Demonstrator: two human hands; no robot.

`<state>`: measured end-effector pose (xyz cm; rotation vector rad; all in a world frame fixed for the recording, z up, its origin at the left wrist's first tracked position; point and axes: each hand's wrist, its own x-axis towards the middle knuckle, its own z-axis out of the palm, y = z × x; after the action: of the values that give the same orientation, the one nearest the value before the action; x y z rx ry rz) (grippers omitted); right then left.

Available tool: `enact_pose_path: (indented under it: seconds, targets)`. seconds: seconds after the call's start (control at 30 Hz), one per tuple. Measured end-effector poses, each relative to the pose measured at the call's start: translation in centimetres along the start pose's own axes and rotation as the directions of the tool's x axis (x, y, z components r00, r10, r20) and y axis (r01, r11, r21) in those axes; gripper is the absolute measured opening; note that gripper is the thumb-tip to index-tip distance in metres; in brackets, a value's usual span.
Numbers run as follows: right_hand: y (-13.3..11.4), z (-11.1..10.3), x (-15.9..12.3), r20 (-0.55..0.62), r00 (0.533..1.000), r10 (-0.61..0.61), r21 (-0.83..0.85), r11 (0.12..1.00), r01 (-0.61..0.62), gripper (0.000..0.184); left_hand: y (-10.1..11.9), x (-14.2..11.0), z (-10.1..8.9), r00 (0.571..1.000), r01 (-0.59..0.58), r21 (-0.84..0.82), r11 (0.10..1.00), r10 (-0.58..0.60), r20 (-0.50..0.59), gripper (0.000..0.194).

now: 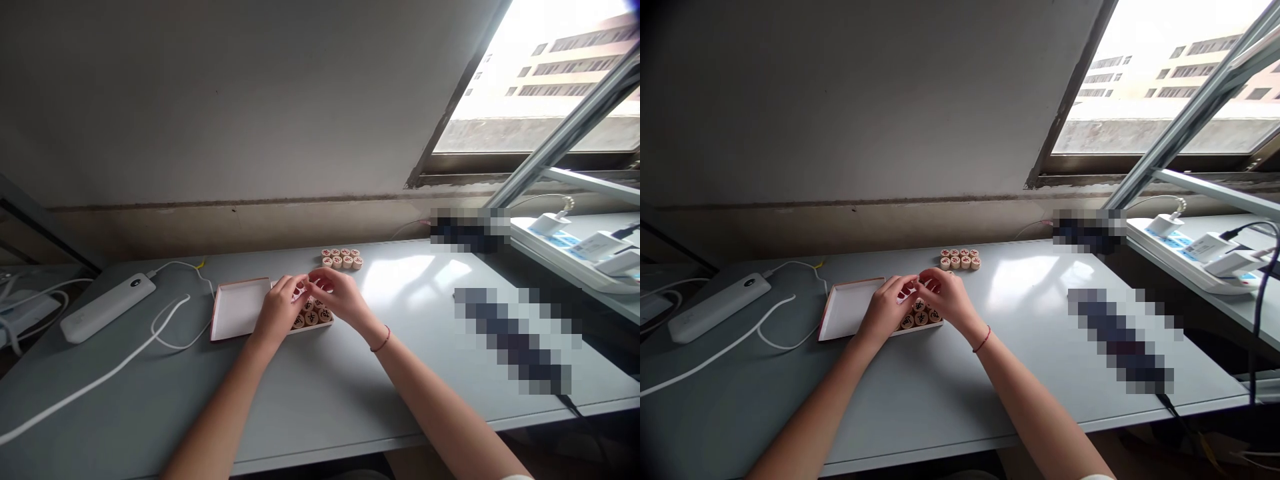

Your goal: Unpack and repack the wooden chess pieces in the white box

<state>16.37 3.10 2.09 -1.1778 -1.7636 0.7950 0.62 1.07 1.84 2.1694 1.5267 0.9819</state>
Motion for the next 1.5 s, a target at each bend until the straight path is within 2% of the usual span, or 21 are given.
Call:
enact_pose_path:
  seconds: [0.07,0.17,0.23,0.3,0.4,0.5,0.6,0.67,0.93,1.17,1.23,1.33,1.4,1.5]
  targets:
    - [1.2,-0.8,0.5,-0.082,0.997,0.013,-0.078,0.997,-0.02,0.015,-0.2,0.1,-0.4,0.999,0.036,0.058,0.998,-0.037,0.006,0.032]
    - [3.3,-2.0,1.1,-0.194,0.981,0.002,-0.338,0.938,-0.069,0.016,-0.7,0.2,-1.4,0.986,0.158,0.244,0.957,-0.164,0.007,0.035]
    - [4.4,-2.3,1.3,-0.174,0.985,0.007,-0.454,0.887,-0.087,0.017,-1.1,0.3,-2.2,0.961,0.25,0.343,0.905,-0.275,0.025,0.034]
    - [5.1,-2.3,1.4,-0.128,0.991,0.043,-0.495,0.863,-0.101,0.017,-1.6,0.3,-2.8,0.925,0.322,0.38,0.867,-0.373,0.067,0.036]
    - [5.5,-2.0,1.3,-0.095,0.991,0.092,-0.503,0.855,-0.127,0.016,-2.2,0.3,-3.4,0.882,0.356,0.369,0.858,-0.439,0.17,0.04]
    - [5.8,-1.8,1.2,-0.091,0.994,0.061,-0.49,0.866,-0.098,0.017,-2.4,0.3,-3.3,0.87,0.337,0.363,0.869,-0.434,0.232,0.043]
    - [6.1,-1.7,1.1,-0.132,0.991,0.012,-0.513,0.855,-0.079,0.021,-2.5,0.4,-3.1,0.871,0.327,0.38,0.865,-0.432,0.234,0.048]
    - [6.3,-1.6,1.1,-0.157,0.987,0.026,-0.539,0.836,-0.108,0.021,-2.5,0.4,-3.0,0.873,0.323,0.388,0.863,-0.43,0.23,0.049]
    - [6.8,-1.2,1.1,-0.141,0.99,0.019,-0.547,0.832,-0.094,0.012,-2.9,0.4,-2.6,0.912,0.285,0.376,0.881,-0.37,0.176,0.038]
    - [6.8,-1.0,1.2,-0.137,0.99,0.038,-0.555,0.825,-0.109,0.014,-3.0,0.5,-2.6,0.906,0.298,0.377,0.877,-0.385,0.178,0.033]
    - [6.5,-1.0,1.1,-0.161,0.987,0.002,-0.555,0.827,-0.092,0.015,-3.0,0.4,-2.7,0.919,0.289,0.375,0.881,-0.366,0.15,0.03]
    - [5.4,-1.1,1.0,-0.19,0.979,-0.077,-0.521,0.853,-0.034,0.018,-2.7,0.4,-2.9,0.961,0.205,0.385,0.9,-0.259,0.093,0.024]
    - [4.3,-1.0,0.8,-0.132,0.99,-0.056,-0.459,0.888,-0.011,0.02,-2.3,0.3,-2.8,0.973,0.135,0.384,0.913,-0.195,0.121,0.026]
    - [3.0,-0.5,0.5,0.002,1.0,0.018,-0.384,0.923,-0.016,0.021,-1.3,0.1,-2.5,0.95,0.105,0.396,0.912,-0.21,0.232,0.034]
